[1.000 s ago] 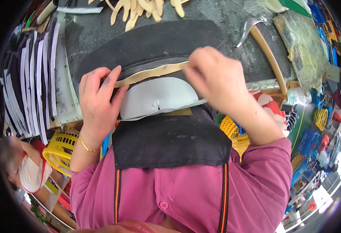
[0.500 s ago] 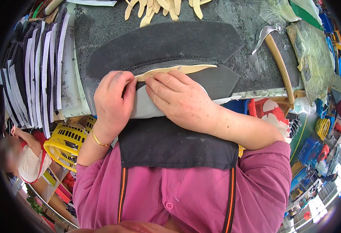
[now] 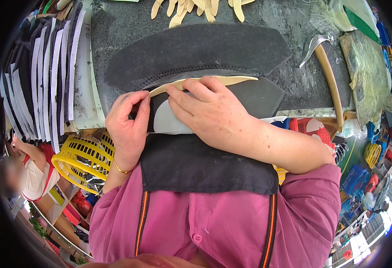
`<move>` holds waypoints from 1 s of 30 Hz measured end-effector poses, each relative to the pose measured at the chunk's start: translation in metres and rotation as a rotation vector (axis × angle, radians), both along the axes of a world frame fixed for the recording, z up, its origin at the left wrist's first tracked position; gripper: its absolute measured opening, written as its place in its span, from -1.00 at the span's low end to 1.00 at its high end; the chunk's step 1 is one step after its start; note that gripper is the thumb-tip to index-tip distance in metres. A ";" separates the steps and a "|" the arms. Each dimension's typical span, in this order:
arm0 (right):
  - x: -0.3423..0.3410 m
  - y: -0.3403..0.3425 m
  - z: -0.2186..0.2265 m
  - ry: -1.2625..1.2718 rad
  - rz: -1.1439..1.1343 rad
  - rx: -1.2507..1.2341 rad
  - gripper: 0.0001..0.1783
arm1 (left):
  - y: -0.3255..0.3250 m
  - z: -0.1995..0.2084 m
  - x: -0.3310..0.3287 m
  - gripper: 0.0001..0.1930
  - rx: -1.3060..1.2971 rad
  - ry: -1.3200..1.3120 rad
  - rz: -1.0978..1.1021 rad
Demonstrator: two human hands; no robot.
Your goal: Manually assemble and secure shoe components using adhesive and a hammer.
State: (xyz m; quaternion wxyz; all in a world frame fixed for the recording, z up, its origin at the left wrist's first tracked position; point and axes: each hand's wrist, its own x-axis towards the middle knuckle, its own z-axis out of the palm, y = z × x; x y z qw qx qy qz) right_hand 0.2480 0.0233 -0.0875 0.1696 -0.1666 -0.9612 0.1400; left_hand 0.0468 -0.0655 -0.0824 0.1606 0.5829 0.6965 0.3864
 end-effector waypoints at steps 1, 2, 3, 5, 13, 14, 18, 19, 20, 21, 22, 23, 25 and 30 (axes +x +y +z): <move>0.001 0.002 0.000 0.006 0.006 0.010 -0.55 | 0.000 -0.001 0.000 -0.87 0.004 0.001 0.001; 0.001 0.002 -0.001 -0.002 0.010 0.013 -0.55 | 0.001 -0.002 -0.001 -0.87 -0.011 0.002 0.019; 0.001 0.002 -0.001 -0.021 0.032 0.029 -0.54 | 0.003 -0.003 -0.001 -0.87 -0.019 0.002 0.035; -0.001 0.002 0.000 -0.031 0.039 0.060 -0.54 | 0.009 -0.003 -0.002 -0.87 -0.047 0.009 0.041; 0.004 0.040 0.025 0.113 0.106 -0.262 -0.81 | 0.027 0.022 -0.003 -0.80 -0.141 0.144 -0.109; 0.007 0.057 0.024 0.268 -0.015 -0.127 -0.80 | 0.026 0.026 0.001 -0.79 -0.064 0.217 -0.207; 0.015 0.095 0.022 -0.105 -0.274 0.052 -0.65 | 0.021 0.022 0.036 -0.49 0.010 0.212 -0.703; 0.012 0.102 0.024 -0.269 -0.272 0.023 -0.55 | 0.023 0.020 0.040 -0.49 0.029 0.188 -0.694; 0.009 0.104 0.027 -0.254 -0.293 0.043 -0.55 | 0.025 0.015 0.044 -0.43 0.019 0.258 -0.692; 0.007 0.104 0.034 -0.175 -0.265 0.074 -0.61 | 0.024 0.013 0.047 -0.38 -0.027 0.343 -0.690; 0.004 0.103 0.041 -0.162 -0.280 0.069 -0.65 | 0.024 0.010 0.048 -0.38 -0.003 0.311 -0.698; 0.006 0.096 0.052 -0.156 -0.245 0.032 -0.69 | 0.024 0.007 0.050 -0.38 -0.018 0.361 -0.693; 0.015 0.079 0.074 -0.314 -0.148 -0.024 -0.73 | 0.023 0.004 0.050 -0.39 -0.027 0.412 -0.688; 0.043 0.034 0.072 -0.376 0.051 -0.203 -0.81 | 0.020 -0.007 0.053 -0.46 -0.075 0.266 -0.704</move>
